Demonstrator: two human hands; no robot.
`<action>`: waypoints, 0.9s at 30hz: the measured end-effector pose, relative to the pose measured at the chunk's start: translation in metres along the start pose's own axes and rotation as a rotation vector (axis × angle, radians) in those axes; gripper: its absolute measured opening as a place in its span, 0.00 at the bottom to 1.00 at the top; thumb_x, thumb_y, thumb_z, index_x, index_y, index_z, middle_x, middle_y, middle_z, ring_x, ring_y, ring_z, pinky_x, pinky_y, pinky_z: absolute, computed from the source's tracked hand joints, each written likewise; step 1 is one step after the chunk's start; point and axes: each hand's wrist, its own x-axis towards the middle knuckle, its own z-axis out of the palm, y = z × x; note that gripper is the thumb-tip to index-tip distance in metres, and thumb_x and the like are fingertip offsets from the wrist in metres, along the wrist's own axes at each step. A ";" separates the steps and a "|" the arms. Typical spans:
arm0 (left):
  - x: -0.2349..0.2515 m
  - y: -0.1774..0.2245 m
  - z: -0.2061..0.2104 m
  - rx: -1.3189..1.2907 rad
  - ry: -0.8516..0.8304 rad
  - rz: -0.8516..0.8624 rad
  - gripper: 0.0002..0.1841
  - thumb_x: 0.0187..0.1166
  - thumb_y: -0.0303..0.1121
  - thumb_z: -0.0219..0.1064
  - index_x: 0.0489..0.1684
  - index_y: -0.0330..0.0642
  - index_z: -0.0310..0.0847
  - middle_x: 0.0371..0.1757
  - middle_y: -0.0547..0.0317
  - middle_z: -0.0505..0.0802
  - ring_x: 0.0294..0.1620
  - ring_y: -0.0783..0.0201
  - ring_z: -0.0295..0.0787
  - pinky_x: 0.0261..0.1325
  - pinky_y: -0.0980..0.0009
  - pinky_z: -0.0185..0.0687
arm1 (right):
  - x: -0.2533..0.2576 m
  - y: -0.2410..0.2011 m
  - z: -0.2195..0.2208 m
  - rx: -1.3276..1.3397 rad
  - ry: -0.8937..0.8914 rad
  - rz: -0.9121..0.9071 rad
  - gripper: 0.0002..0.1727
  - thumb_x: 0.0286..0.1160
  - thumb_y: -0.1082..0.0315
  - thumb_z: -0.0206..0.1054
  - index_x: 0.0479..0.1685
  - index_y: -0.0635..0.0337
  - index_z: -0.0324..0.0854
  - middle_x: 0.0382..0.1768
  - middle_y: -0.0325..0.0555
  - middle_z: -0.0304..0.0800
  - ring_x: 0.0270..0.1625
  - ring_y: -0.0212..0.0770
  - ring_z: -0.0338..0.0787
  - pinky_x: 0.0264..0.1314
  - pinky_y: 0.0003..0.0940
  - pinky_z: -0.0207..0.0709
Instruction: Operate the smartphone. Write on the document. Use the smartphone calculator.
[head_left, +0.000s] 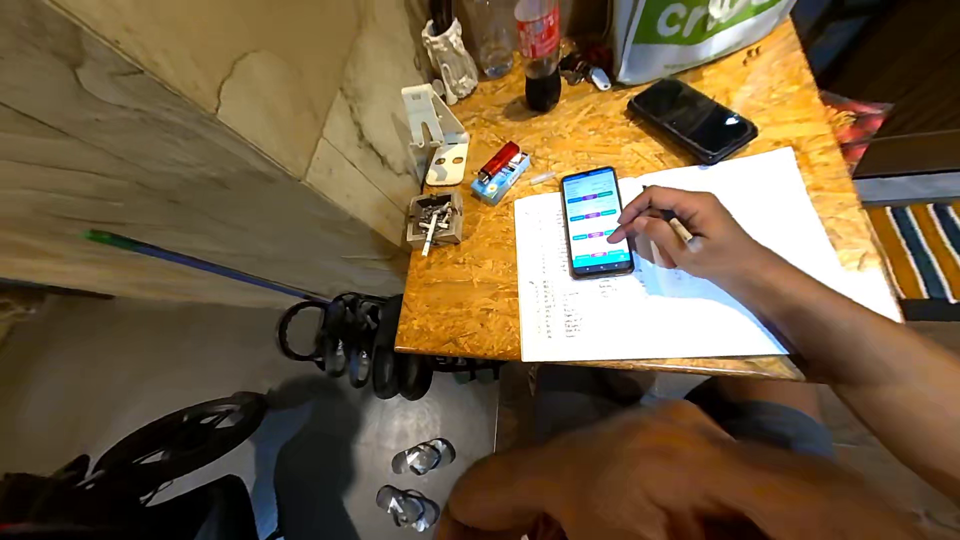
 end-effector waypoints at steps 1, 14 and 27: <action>-0.009 -0.002 -0.018 0.254 0.045 -0.010 0.15 0.84 0.38 0.66 0.42 0.32 0.87 0.30 0.59 0.90 0.30 0.76 0.83 0.36 0.79 0.80 | 0.000 -0.002 0.000 -0.019 0.012 0.023 0.12 0.87 0.68 0.54 0.54 0.59 0.83 0.40 0.36 0.94 0.19 0.21 0.78 0.17 0.18 0.71; -0.106 0.032 -0.223 1.624 0.862 -0.737 0.29 0.79 0.54 0.69 0.71 0.45 0.77 0.62 0.47 0.90 0.38 0.52 0.89 0.41 0.48 0.84 | 0.001 -0.002 -0.008 -0.069 0.277 0.003 0.15 0.83 0.70 0.52 0.61 0.59 0.78 0.50 0.43 0.95 0.24 0.32 0.85 0.18 0.28 0.76; -0.092 0.004 -0.246 1.545 0.871 -0.691 0.23 0.87 0.47 0.63 0.71 0.40 0.74 0.44 0.48 0.93 0.40 0.51 0.93 0.45 0.47 0.88 | -0.001 -0.003 -0.006 -0.105 0.249 0.043 0.14 0.86 0.68 0.52 0.61 0.57 0.78 0.48 0.42 0.95 0.24 0.30 0.86 0.17 0.25 0.75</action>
